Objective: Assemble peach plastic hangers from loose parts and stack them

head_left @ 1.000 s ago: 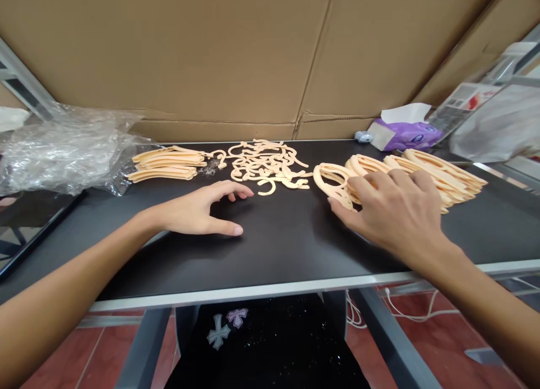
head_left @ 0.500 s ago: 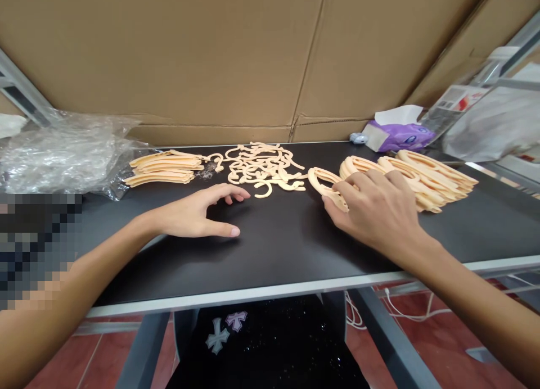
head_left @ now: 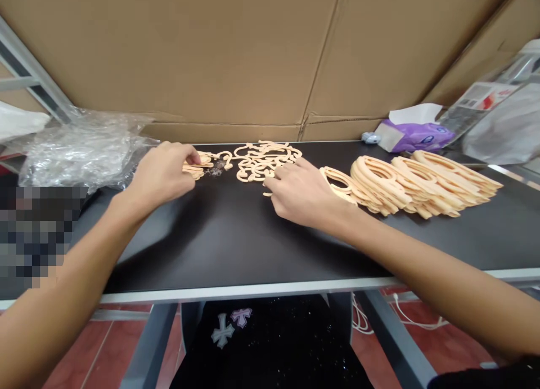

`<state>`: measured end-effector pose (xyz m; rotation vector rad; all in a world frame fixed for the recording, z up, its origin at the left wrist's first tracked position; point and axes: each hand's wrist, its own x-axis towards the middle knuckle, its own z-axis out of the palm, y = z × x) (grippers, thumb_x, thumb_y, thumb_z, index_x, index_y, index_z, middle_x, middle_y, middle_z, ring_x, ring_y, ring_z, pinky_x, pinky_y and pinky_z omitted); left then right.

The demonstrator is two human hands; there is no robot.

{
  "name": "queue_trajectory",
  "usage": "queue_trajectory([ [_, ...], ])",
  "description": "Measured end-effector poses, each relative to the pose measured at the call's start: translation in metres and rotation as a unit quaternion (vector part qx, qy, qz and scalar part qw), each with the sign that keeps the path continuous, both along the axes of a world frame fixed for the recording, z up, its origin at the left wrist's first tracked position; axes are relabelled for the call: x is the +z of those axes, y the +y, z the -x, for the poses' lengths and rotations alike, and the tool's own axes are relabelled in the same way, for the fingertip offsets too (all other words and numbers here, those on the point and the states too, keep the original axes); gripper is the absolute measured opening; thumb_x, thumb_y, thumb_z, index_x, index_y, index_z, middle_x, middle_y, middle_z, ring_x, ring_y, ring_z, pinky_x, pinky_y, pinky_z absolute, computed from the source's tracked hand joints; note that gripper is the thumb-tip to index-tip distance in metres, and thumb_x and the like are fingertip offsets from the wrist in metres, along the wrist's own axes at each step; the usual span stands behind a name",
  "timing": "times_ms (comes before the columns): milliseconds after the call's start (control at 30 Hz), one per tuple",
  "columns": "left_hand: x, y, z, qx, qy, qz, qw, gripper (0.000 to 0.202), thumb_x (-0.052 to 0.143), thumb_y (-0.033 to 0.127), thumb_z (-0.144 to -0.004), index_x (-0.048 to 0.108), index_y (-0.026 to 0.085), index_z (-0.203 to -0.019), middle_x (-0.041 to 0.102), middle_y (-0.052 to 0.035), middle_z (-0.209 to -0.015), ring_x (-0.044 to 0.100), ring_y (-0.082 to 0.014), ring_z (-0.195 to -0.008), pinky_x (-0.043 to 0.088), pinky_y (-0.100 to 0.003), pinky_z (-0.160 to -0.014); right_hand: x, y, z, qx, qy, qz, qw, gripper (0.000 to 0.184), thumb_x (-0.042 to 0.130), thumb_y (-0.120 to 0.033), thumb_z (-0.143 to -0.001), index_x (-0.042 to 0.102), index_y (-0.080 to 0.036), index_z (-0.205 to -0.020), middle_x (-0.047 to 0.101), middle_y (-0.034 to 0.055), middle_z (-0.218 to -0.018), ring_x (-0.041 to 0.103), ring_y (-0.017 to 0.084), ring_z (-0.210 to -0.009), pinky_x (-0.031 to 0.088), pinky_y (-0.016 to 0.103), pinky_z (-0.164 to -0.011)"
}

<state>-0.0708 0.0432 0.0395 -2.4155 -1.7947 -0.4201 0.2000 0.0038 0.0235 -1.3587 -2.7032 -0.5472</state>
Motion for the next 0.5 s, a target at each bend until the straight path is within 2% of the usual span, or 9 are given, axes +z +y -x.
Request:
queue_trajectory([
  [67,0.001,0.005,0.011,0.036,0.068,0.013,0.997,0.034,0.058,0.020,-0.068,0.064,0.020,-0.102,0.068,-0.0139,-0.107,0.058,-0.0397,-0.108,0.046,-0.048,-0.087,-0.006,0.003,0.000,0.007,0.000,0.017,1.000,0.031,0.043,-0.011,-0.093,0.074,-0.012,-0.097,0.073,0.0180,-0.101,0.062,0.026,-0.092,0.033,0.038,-0.081],
  [133,-0.001,0.009,0.017,0.046,0.083,0.032,0.995,0.033,0.061,0.023,-0.068,0.064,0.022,-0.101,0.068,-0.0120,-0.107,0.056,-0.0394,-0.110,0.044,-0.048,-0.089,-0.012,0.003,-0.004,0.009,0.016,0.027,0.999,0.033,0.042,-0.011,-0.094,0.074,-0.011,-0.099,0.072,0.0178,-0.102,0.061,0.026,-0.092,0.034,0.037,-0.080],
  [267,-0.005,0.009,0.018,0.024,0.044,0.049,0.998,0.030,0.066,0.033,-0.071,0.067,0.023,-0.100,0.065,-0.0065,-0.102,0.052,-0.0346,-0.109,0.038,-0.049,-0.094,-0.015,0.003,-0.012,-0.002,0.049,0.044,0.998,0.032,0.041,-0.013,-0.096,0.073,-0.012,-0.096,0.070,0.0168,-0.101,0.059,0.025,-0.089,0.035,0.037,-0.078],
  [433,-0.004,0.007,0.018,0.015,-0.007,0.060,0.998,0.028,0.063,0.040,-0.076,0.068,0.021,-0.096,0.062,-0.0063,-0.096,0.049,-0.0352,-0.111,0.035,-0.049,-0.095,-0.015,0.003,-0.011,0.000,0.073,0.058,0.996,0.032,0.040,-0.013,-0.098,0.071,-0.013,-0.092,0.068,0.0155,-0.100,0.055,0.023,-0.089,0.033,0.036,-0.076],
  [500,-0.006,0.009,0.019,0.010,0.001,0.049,0.999,0.029,0.061,0.041,-0.076,0.068,0.022,-0.097,0.060,-0.0044,-0.092,0.050,-0.0333,-0.109,0.036,-0.047,-0.093,-0.014,0.003,-0.011,0.001,0.079,0.063,0.995,0.032,0.040,-0.014,-0.100,0.070,-0.013,-0.090,0.067,0.0149,-0.099,0.053,0.022,-0.088,0.032,0.035,-0.075],
])
